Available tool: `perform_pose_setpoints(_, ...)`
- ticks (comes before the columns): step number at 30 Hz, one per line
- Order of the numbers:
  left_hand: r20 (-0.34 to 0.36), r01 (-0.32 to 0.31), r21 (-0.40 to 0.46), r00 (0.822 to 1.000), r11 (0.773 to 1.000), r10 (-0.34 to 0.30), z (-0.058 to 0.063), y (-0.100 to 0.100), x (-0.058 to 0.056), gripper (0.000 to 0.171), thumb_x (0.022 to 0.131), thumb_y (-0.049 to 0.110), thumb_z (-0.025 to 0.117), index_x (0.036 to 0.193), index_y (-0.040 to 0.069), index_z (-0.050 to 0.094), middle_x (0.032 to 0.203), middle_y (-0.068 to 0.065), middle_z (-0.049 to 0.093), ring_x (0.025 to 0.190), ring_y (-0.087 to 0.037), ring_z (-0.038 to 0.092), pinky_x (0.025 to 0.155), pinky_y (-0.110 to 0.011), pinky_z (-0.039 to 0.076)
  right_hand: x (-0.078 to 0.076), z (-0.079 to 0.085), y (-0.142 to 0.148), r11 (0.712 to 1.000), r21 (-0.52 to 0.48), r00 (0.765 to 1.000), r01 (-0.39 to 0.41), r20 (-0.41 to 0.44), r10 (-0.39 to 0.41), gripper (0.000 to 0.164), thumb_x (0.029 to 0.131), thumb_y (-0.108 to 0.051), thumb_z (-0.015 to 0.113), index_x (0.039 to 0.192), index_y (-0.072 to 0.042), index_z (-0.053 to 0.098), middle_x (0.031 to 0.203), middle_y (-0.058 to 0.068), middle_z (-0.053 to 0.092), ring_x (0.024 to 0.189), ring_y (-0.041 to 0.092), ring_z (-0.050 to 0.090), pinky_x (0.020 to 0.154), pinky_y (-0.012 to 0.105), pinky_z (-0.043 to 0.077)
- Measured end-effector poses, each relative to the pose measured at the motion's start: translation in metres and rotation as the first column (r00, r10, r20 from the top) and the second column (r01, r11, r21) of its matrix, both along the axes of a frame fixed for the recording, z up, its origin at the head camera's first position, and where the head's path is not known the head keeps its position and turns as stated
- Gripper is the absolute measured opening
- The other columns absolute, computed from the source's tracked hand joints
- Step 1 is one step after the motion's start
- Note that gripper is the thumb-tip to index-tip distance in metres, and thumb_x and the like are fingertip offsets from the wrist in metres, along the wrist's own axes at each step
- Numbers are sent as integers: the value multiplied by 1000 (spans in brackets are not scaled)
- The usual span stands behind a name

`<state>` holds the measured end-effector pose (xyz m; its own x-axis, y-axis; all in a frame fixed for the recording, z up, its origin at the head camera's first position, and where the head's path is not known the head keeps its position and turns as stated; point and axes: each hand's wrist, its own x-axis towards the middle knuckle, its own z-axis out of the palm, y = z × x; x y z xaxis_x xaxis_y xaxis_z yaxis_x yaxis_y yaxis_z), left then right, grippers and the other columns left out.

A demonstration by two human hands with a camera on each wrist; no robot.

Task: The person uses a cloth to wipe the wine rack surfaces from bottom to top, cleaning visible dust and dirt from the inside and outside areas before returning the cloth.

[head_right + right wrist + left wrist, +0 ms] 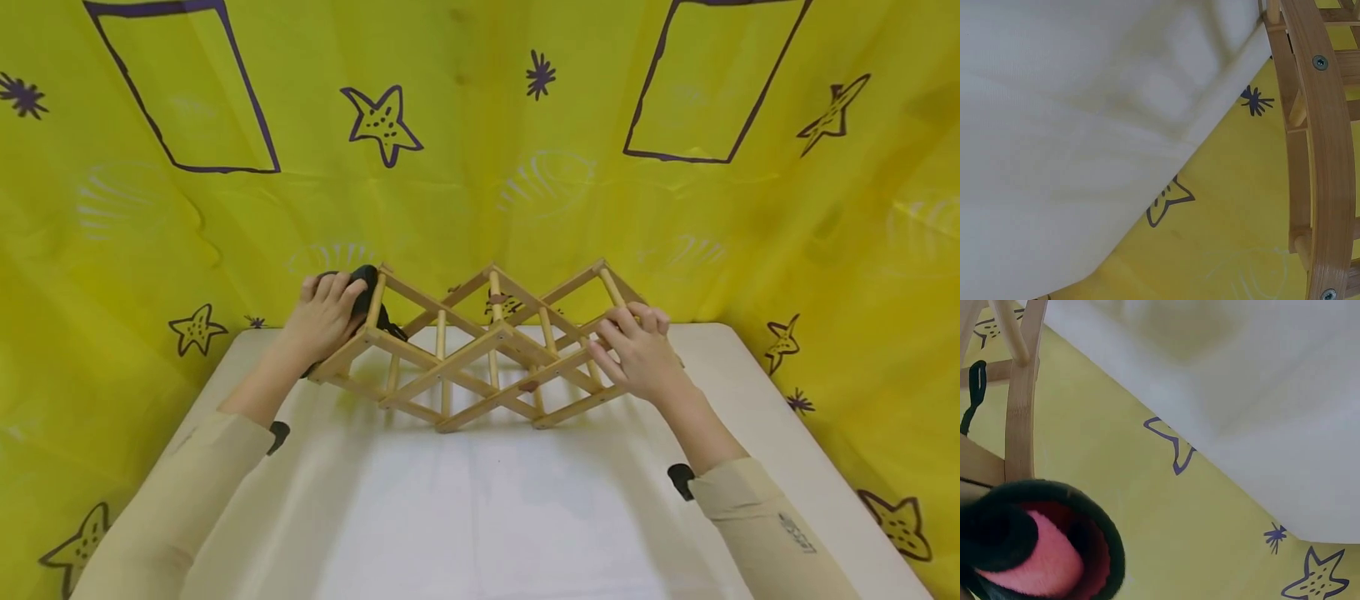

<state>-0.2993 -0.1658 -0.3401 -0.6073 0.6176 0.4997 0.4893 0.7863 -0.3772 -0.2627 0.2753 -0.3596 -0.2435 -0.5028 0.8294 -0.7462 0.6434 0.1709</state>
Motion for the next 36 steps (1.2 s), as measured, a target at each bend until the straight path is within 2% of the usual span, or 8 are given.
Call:
perform_pose_setpoints(3, 45, -67, 5, 997, 998, 67, 1, 5, -1, 46, 92, 25, 51, 120, 9, 17, 115, -15, 27, 99, -31, 30, 84, -45, 22, 0, 0, 0, 1000, 1, 1000, 5, 12, -5, 43, 95, -37, 39, 76, -2, 52, 89, 17, 47, 89, 38, 30, 64, 53, 14)
perform_pose_setpoints(8, 149, -161, -14, 976, 987, 162, 2, 12, -4, 47, 93, 32, 48, 118, 9, 16, 117, -14, 28, 102, -30, 31, 87, -45, 22, 1, -1, 1, 1000, 0, 1000, 9, 25, -9, 44, 95, -38, 39, 75, -1, 53, 88, 17, 47, 88, 39, 31, 64, 54, 14)
perform_pose_setpoints(14, 151, -220, -13, 964, 975, 219, 4, 14, -8, 52, 91, 38, 49, 121, 7, 19, 117, -15, 32, 103, -30, 34, 90, -45, 23, 1, -1, 1, 1000, -2, 1000, -3, 31, 3, 45, 95, -38, 40, 75, -1, 53, 88, 17, 48, 88, 40, 31, 64, 55, 15)
perform_pose_setpoints(19, 82, -222, -5, 972, 975, 221, 3, 15, -11, 57, 88, 42, 55, 120, 3, 29, 112, -16, 38, 99, -30, 37, 87, -42, 27, 0, 0, 1, 1000, -4, 1000, -7, 28, 7, 45, 95, -38, 40, 75, 0, 54, 87, 18, 48, 87, 40, 31, 64, 55, 15)
perform_pose_setpoints(24, 8, -192, -53, 981, 980, 193, 3, 17, -16, 51, 86, 41, 57, 112, 1, 36, 101, -13, 41, 91, -27, 39, 85, -38, 30, 1, 1, 1, 1000, -5, 1000, -4, 20, 4, 45, 95, -38, 40, 75, -1, 53, 87, 18, 48, 87, 40, 31, 63, 55, 15)
perform_pose_setpoints(29, 19, -185, -96, 982, 978, 188, 5, 18, -15, 43, 88, 36, 55, 105, 1, 37, 95, -11, 40, 87, -25, 38, 83, -36, 31, 1, 2, 1, 1000, -5, 1000, -1, 15, 1, 44, 95, -38, 40, 75, -1, 53, 87, 18, 47, 87, 40, 31, 63, 54, 15)
perform_pose_setpoints(36, 66, -209, -119, 974, 971, 218, 5, 17, -12, 40, 89, 36, 54, 105, 2, 39, 93, -9, 40, 87, -24, 38, 84, -36, 30, 1, -1, 1, 1000, -2, 999, 15, 29, -15, 45, 95, -38, 38, 75, -1, 53, 88, 17, 47, 88, 39, 31, 63, 54, 15)
